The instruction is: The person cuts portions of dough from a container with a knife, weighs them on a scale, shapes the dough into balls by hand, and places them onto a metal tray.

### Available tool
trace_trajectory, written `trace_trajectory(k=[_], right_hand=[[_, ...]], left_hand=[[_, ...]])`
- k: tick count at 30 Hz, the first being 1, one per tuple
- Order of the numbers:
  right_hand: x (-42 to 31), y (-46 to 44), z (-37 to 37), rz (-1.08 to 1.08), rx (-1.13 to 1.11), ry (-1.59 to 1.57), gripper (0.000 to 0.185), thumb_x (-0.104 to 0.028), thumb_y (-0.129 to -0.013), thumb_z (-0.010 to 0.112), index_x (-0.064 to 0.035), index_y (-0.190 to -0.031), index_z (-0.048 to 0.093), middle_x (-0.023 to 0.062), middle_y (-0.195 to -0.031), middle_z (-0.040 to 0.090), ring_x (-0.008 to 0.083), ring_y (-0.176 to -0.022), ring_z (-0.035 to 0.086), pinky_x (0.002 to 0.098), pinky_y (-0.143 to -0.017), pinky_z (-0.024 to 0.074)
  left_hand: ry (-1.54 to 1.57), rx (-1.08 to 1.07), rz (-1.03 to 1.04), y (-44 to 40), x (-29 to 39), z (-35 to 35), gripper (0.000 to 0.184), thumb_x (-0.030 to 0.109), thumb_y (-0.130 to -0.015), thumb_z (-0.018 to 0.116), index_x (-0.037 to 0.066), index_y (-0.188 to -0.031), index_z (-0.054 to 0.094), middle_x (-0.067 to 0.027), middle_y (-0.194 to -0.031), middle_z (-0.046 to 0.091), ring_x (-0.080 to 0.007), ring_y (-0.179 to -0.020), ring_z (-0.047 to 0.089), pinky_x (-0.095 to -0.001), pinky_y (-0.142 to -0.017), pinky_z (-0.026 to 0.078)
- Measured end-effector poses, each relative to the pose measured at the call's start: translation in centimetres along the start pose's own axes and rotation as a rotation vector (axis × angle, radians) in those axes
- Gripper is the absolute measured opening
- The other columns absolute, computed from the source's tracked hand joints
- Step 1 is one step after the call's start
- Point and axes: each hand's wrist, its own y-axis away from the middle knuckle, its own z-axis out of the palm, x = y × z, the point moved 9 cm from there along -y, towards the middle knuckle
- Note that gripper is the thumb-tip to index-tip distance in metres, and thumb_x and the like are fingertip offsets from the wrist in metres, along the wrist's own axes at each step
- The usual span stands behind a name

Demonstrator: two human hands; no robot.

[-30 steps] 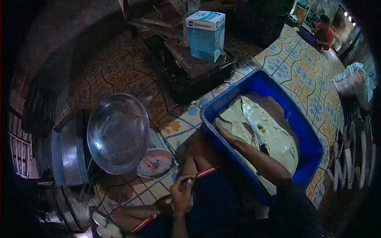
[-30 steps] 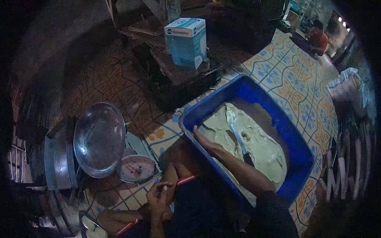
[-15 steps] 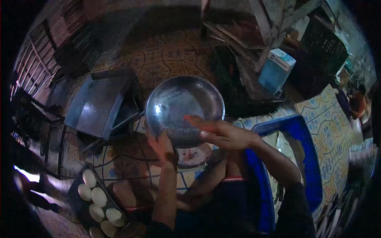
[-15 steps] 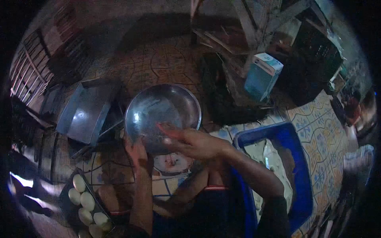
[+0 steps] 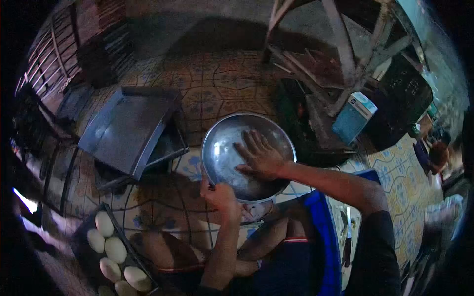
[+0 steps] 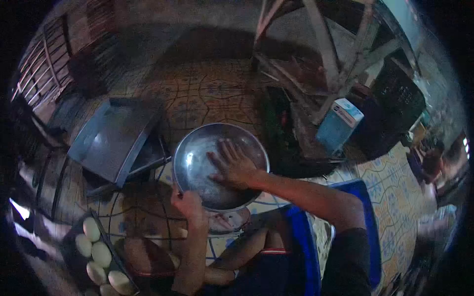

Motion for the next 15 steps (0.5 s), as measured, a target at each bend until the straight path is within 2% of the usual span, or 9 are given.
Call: trace_trajectory(k=[2, 5, 7, 8, 9, 11, 12, 13, 15], right_hand=[[-3.4, -1.0, 1.6, -0.265, 0.037, -0.153, 0.067, -0.051, -0.098, 0.028, -0.0075, -0.148, 0.018, 0.024, -0.154, 0.005, 0.0398, -0.142, 0.005, 0.0529, -0.115, 0.006], [-6.1, -1.2, -0.5, -0.501, 0.009, -0.206, 0.064, -0.055, -0.096, 0.027, -0.0201, -0.149, 0.018, 0.0146, -0.156, 0.006, 0.0344, -0.144, 0.006, 0.0523, -0.116, 0.0065], [-2.8, -1.3, -0.5, -0.261, -0.085, 0.047, 0.064, -0.058, -0.095, 0.027, -0.0245, -0.149, 0.019, 0.0121, -0.156, 0.008, 0.0333, -0.144, 0.007, 0.0542, -0.115, 0.0086], [-0.6, -1.3, -0.9, -0.109, -0.047, 0.107, 0.067, -0.059, -0.094, 0.026, -0.0213, -0.15, 0.018, 0.015, -0.156, 0.008, 0.034, -0.143, 0.01, 0.0566, -0.113, 0.0119], [-0.4, -0.3, -0.6, -0.114, -0.05, 0.107, 0.067, -0.059, -0.094, 0.026, -0.0213, -0.15, 0.018, 0.015, -0.156, 0.008, 0.034, -0.143, 0.01, 0.0566, -0.113, 0.0119], [0.4, 2.6, -0.3, 0.134, -0.308, 0.131, 0.069, -0.06, -0.095, 0.025, -0.0188, -0.15, 0.017, 0.0192, -0.155, 0.007, 0.0337, -0.143, 0.01, 0.057, -0.112, 0.0128], [-1.4, 4.3, -0.2, 0.129, -0.521, 0.095, 0.075, -0.06, -0.095, 0.025, -0.01, -0.15, 0.016, 0.0233, -0.154, 0.009, 0.033, -0.143, 0.013, 0.0522, -0.112, 0.0169], [-1.5, 4.7, 0.1, 0.137, -0.524, 0.089, 0.075, -0.06, -0.095, 0.025, -0.01, -0.15, 0.016, 0.0233, -0.154, 0.009, 0.033, -0.143, 0.013, 0.0522, -0.112, 0.0169], [-5.0, 6.3, 1.6, -0.084, -0.767, -0.681, 0.084, -0.065, -0.092, 0.025, -0.0034, -0.148, 0.015, 0.0227, -0.153, 0.011, 0.0333, -0.142, 0.014, 0.0455, -0.114, 0.0158]], left_hand=[[-0.044, -0.015, -0.019, -0.2, 0.8, 0.8, 0.038, 0.002, -0.088, 0.044, -0.002, -0.124, 0.054, -0.0102, -0.099, 0.063, -0.0151, -0.079, 0.059, -0.0274, -0.067, 0.049], [0.064, -0.015, -0.1, 0.2, 0.6, 0.9, 0.038, 0.002, -0.088, 0.044, -0.003, -0.123, 0.055, -0.0109, -0.1, 0.063, -0.0179, -0.082, 0.06, -0.0324, -0.07, 0.052], [-0.185, 0.062, -0.096, 0.3, -1.0, -0.9, 0.038, 0.002, -0.088, 0.043, -0.004, -0.122, 0.057, -0.0119, -0.1, 0.064, -0.02, -0.086, 0.061, -0.0358, -0.072, 0.052], [0.085, 0.102, -0.081, 0.7, 1.2, 0.7, 0.037, 0.001, -0.088, 0.043, -0.004, -0.121, 0.059, -0.0134, -0.1, 0.065, -0.0195, -0.085, 0.061, -0.0353, -0.071, 0.051], [0.084, 0.107, -0.082, 0.5, 1.4, 1.1, 0.037, 0.001, -0.088, 0.043, -0.004, -0.121, 0.059, -0.0134, -0.1, 0.065, -0.0195, -0.085, 0.061, -0.0353, -0.071, 0.051], [0.021, 0.216, -0.092, 0.7, 1.1, 0.1, 0.035, 0.0, -0.088, 0.042, -0.004, -0.116, 0.062, -0.0132, -0.101, 0.065, -0.0192, -0.082, 0.061, -0.0339, -0.07, 0.051], [0.02, 0.215, -0.097, 0.7, 0.8, -0.2, 0.035, 0.0, -0.088, 0.042, -0.004, -0.116, 0.062, -0.0132, -0.101, 0.065, -0.0192, -0.082, 0.061, -0.0339, -0.07, 0.051], [-0.009, 0.182, -0.086, 0.6, 0.6, -0.3, 0.033, 0.001, -0.088, 0.046, -0.003, -0.117, 0.062, -0.0134, -0.106, 0.063, -0.0195, -0.086, 0.06, -0.0342, -0.073, 0.05], [-0.037, 0.136, -0.075, 0.8, 1.5, 0.1, 0.032, 0.003, -0.087, 0.05, -0.002, -0.117, 0.061, -0.0136, -0.111, 0.062, -0.0197, -0.09, 0.06, -0.0345, -0.076, 0.05]])
